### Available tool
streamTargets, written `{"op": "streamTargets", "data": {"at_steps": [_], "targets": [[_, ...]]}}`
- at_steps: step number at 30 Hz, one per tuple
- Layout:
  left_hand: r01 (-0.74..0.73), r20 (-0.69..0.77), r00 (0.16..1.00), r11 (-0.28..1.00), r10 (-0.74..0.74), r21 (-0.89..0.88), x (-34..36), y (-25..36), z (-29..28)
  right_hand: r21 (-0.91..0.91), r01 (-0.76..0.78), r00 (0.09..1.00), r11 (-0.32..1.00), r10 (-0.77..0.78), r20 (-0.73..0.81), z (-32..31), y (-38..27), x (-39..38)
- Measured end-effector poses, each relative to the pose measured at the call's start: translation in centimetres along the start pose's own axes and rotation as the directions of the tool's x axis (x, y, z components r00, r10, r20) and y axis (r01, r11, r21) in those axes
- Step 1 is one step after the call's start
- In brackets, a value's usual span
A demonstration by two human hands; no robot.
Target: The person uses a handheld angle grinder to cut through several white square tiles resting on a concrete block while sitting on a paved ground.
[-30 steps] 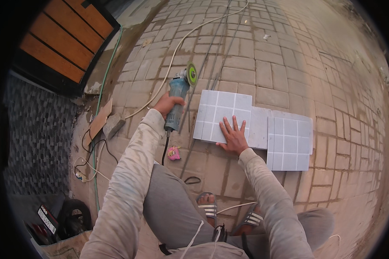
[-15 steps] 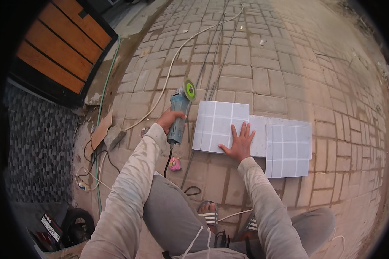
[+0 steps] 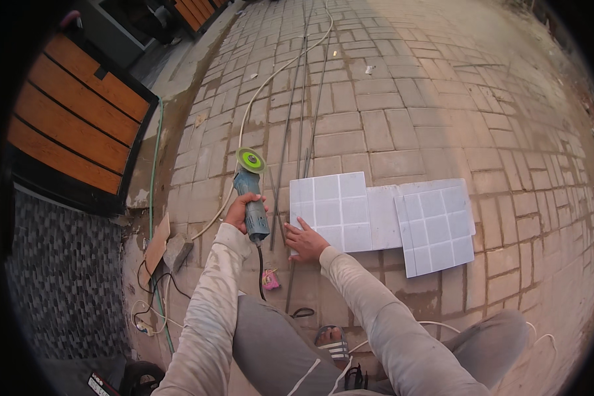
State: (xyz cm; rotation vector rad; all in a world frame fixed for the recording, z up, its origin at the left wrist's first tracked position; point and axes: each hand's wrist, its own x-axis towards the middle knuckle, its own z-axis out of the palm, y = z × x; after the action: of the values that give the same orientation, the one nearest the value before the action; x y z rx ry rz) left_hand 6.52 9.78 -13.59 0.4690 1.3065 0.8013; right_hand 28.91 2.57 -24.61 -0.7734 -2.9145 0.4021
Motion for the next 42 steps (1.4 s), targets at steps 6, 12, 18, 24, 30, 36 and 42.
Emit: {"op": "streamTargets", "data": {"at_steps": [6,12,18,24,30,36,42], "targets": [[-0.05,-0.078,0.996,0.999,0.051,0.015,-1.0,0.4,-0.6,0.016,-0.018,1.0,1.0,0.018,-0.017,0.1,0.0,-1.2],[-0.085,-0.113,0.989,0.988,0.1,0.13,-1.5,0.1,0.7,0.442,-0.26,0.78,0.859,0.456,-0.428,-2.4,1.6,-4.8],[-0.14,-0.138,0.973,0.948,0.186,0.286,-2.6,1.3,2.4,0.242,-0.823,0.409,0.514,0.832,-0.375,-3.6,9.3,-9.3],[-0.186,-0.115,0.969,0.949,0.221,0.253,-2.7,1.2,4.4,0.197,-0.647,0.675,0.736,0.674,-0.301,-4.8,16.1,-6.8],[-0.129,-0.117,0.979,0.951,0.167,0.28,-4.0,1.3,3.5,0.233,-0.493,0.687,0.838,0.54,-0.487,-4.1,16.9,-7.5],[-0.135,-0.098,0.981,0.949,0.169,0.286,-2.0,-0.5,5.0,0.054,-0.587,0.724,0.808,0.553,-0.412,-3.8,16.8,-9.3],[-0.191,-0.083,0.963,0.871,0.255,0.452,1.6,-1.3,2.9,0.156,-0.499,0.805,0.852,0.523,-0.282,-2.4,6.5,-11.3]]}}
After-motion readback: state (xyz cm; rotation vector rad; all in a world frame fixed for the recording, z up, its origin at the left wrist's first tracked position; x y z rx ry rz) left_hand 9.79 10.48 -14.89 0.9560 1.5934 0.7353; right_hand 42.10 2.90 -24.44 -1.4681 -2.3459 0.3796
